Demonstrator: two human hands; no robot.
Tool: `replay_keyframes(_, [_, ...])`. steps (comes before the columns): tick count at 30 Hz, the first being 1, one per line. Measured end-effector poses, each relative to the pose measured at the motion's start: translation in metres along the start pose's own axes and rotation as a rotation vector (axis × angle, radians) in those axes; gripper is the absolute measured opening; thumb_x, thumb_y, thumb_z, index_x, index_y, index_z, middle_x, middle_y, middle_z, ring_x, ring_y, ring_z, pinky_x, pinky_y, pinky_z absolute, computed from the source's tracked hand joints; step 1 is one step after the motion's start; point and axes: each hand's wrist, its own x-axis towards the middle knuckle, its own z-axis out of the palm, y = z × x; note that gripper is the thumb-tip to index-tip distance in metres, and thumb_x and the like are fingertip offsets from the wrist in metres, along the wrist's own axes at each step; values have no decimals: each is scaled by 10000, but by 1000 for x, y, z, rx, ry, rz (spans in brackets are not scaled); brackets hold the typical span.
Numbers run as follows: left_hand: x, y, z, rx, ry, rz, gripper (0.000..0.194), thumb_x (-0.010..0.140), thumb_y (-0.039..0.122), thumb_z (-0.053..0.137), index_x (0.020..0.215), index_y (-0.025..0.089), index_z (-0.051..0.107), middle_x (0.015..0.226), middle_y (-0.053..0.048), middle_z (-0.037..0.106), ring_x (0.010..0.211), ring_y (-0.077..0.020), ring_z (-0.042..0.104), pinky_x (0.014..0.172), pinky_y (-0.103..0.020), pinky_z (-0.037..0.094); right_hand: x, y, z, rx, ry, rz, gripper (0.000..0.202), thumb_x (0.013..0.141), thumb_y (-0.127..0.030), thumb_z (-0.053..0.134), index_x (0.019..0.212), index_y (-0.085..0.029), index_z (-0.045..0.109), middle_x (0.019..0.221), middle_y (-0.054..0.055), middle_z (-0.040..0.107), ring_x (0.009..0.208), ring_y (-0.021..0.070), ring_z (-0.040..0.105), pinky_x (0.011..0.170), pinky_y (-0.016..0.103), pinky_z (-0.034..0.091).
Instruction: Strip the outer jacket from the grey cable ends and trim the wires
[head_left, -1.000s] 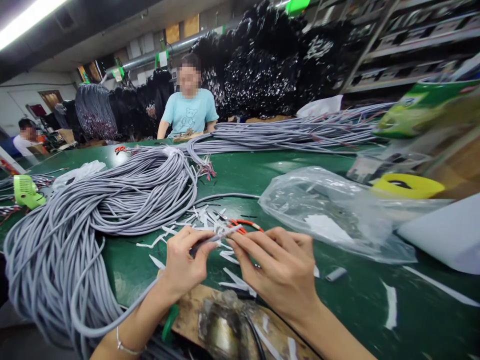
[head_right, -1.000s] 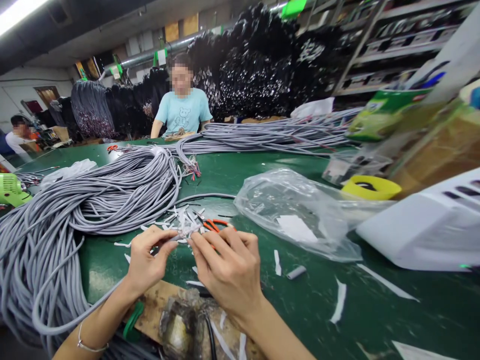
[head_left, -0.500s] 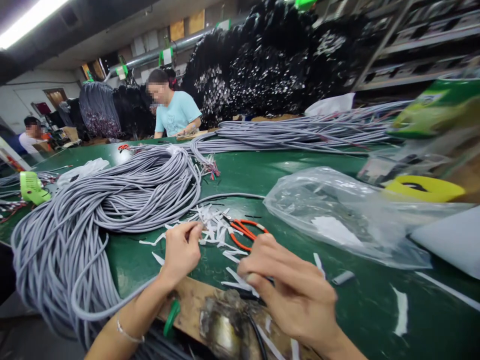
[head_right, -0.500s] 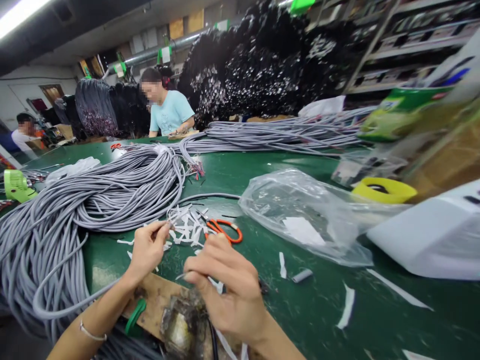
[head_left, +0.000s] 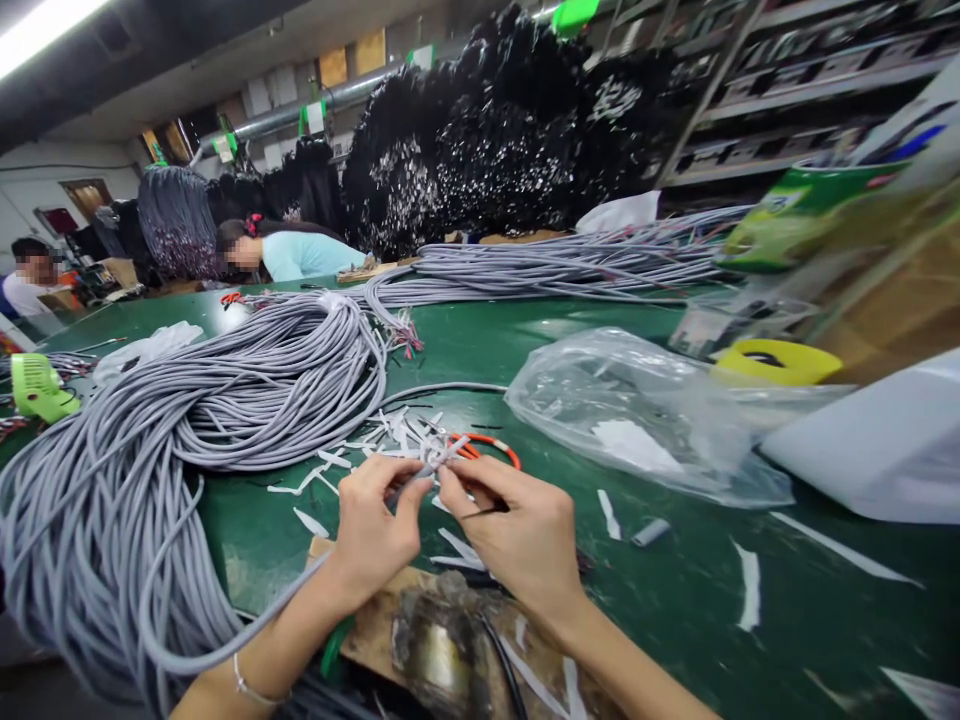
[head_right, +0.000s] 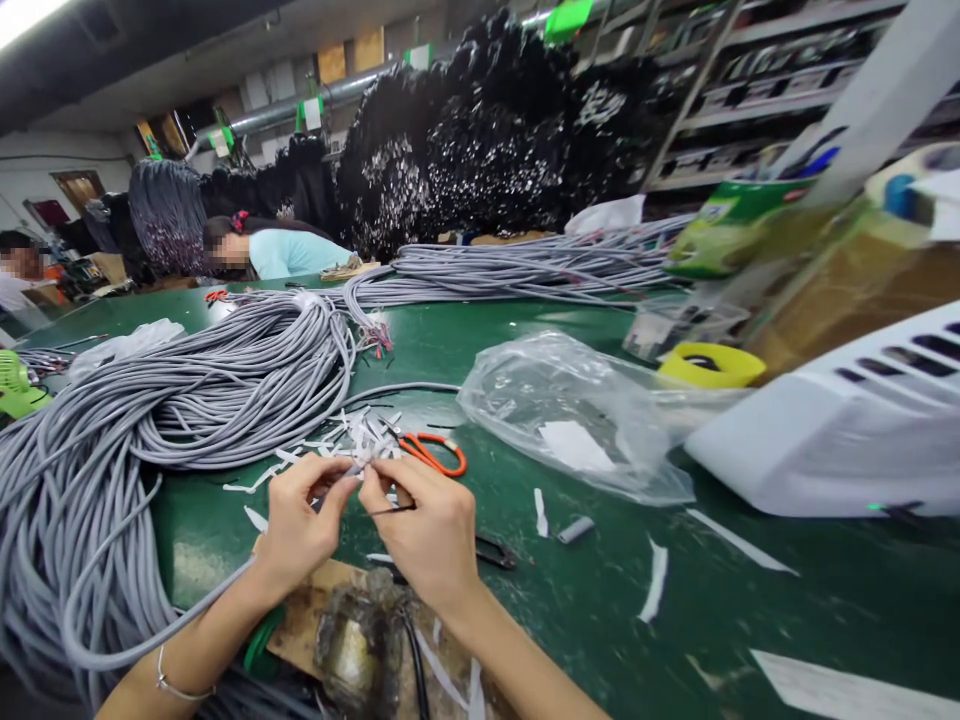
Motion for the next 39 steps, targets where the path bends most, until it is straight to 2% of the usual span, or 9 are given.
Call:
replay_keyframes(3, [1,0,1,-60,-71,-87,191,801,210,463,758,135,633,656,-35,605,575,-119,519,526,-206,390,0,0,0,-1,3,-2,149,739,-141,521,609,-146,593,483,-27,525,378,64,392,396,189,354])
replay_keyframes(7, [1,1,2,-254,-190,-236,266,824,274,422,725,113,608,495,20,467,426,-72,377,411,-184,289,0,2,0,86,-19,58,151,741,-148,517,606,-151,585,469,-31,510,370,66,394,369,182,347])
replay_keyframes(15, [1,5,-2,-124,1,-144,224,744,199,530,917,141,660,643,-16,619,453,-60,438,434,-162,333,1,1,-1,90,15,1,132,755,-177,546,644,-147,610,514,-14,546,390,70,417,398,185,372])
replay_keyframes(19, [2,4,-1,-79,93,-105,180,730,239,569,805,146,703,671,-46,666,527,-100,521,495,-190,396,-5,3,4,152,-36,72,134,767,-196,546,666,-148,621,529,-4,563,410,83,445,407,191,381])
replay_keyframes(23, [4,0,0,-73,113,-186,232,737,304,566,665,122,691,584,-40,637,508,-104,504,502,-206,385,-11,3,6,230,-110,161,124,763,-236,557,717,-147,631,551,-6,563,384,72,396,376,194,345])
replay_keyframes(27, [7,-5,2,-235,24,-305,281,751,330,520,610,120,641,510,-6,563,443,-83,445,434,-198,342,-13,3,6,266,-210,213,162,730,-290,599,762,-135,634,534,-22,517,358,50,274,339,201,253])
replay_keyframes(30, [9,-7,3,-401,-54,-382,271,732,369,534,653,123,617,559,4,566,387,-61,423,364,-181,332,-13,3,7,271,-229,266,196,734,-323,595,741,-131,636,534,-17,509,365,46,258,344,203,227])
replay_keyframes(34, [11,-9,4,-551,-71,-469,289,655,398,613,697,112,589,596,-5,578,379,-65,449,310,-171,323,-13,4,7,279,-231,334,231,714,-359,607,739,-130,631,528,-17,513,350,39,238,334,203,197])
replay_keyframes(39, [12,-11,4,-634,-186,-506,309,654,422,606,657,124,524,384,45,481,284,-54,398,288,-152,271,-13,4,6,295,-237,337,214,738,-339,570,653,-146,606,540,-1,532,373,56,342,367,197,281])
